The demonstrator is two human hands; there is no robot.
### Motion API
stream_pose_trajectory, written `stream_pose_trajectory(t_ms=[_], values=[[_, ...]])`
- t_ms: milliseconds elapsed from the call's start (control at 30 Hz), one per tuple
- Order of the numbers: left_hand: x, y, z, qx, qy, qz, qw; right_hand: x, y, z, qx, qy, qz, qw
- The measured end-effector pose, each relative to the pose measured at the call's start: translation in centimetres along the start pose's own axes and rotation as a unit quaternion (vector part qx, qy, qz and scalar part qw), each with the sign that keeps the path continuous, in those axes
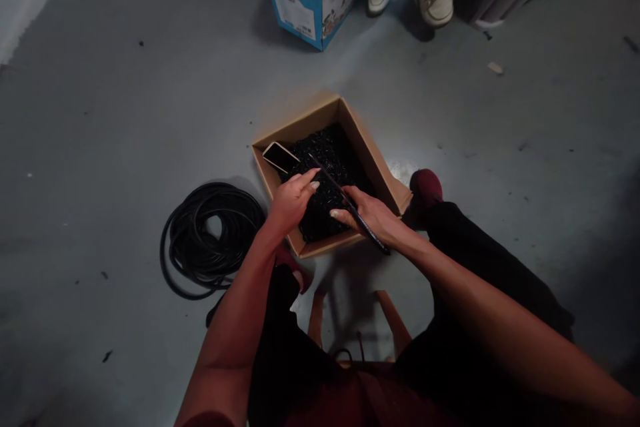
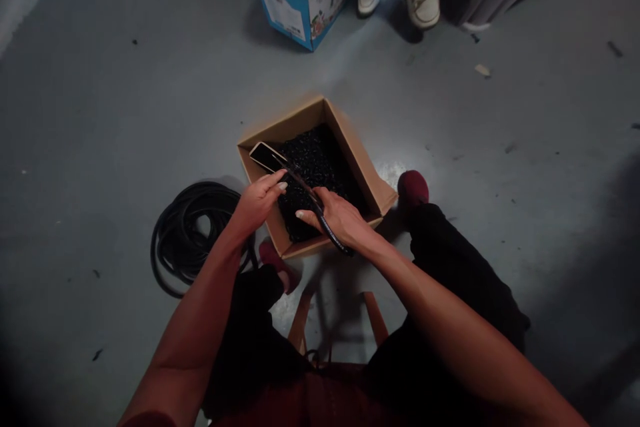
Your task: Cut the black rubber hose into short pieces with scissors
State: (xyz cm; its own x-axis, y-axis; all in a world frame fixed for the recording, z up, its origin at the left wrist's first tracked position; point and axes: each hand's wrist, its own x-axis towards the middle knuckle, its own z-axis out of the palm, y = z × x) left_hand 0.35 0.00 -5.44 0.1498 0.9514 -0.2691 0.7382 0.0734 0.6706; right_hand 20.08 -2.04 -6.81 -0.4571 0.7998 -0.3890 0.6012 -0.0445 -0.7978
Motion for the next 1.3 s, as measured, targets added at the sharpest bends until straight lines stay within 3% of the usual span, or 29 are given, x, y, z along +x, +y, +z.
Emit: stream_pose_trajectory(t_ms=[467, 1300], values=[[0.0, 0.3, 0.1, 0.007, -0.047, 0.011, 0.999, 0.0, 1.0, 0.4, -0.017, -0.005, -0.019, 1.0], [-0.2, 0.2, 0.1, -0.03, -0.064, -0.011, 0.997, -0.1, 0.4, 0.1, -0.023, -0.002, 0.036, 0.999]])
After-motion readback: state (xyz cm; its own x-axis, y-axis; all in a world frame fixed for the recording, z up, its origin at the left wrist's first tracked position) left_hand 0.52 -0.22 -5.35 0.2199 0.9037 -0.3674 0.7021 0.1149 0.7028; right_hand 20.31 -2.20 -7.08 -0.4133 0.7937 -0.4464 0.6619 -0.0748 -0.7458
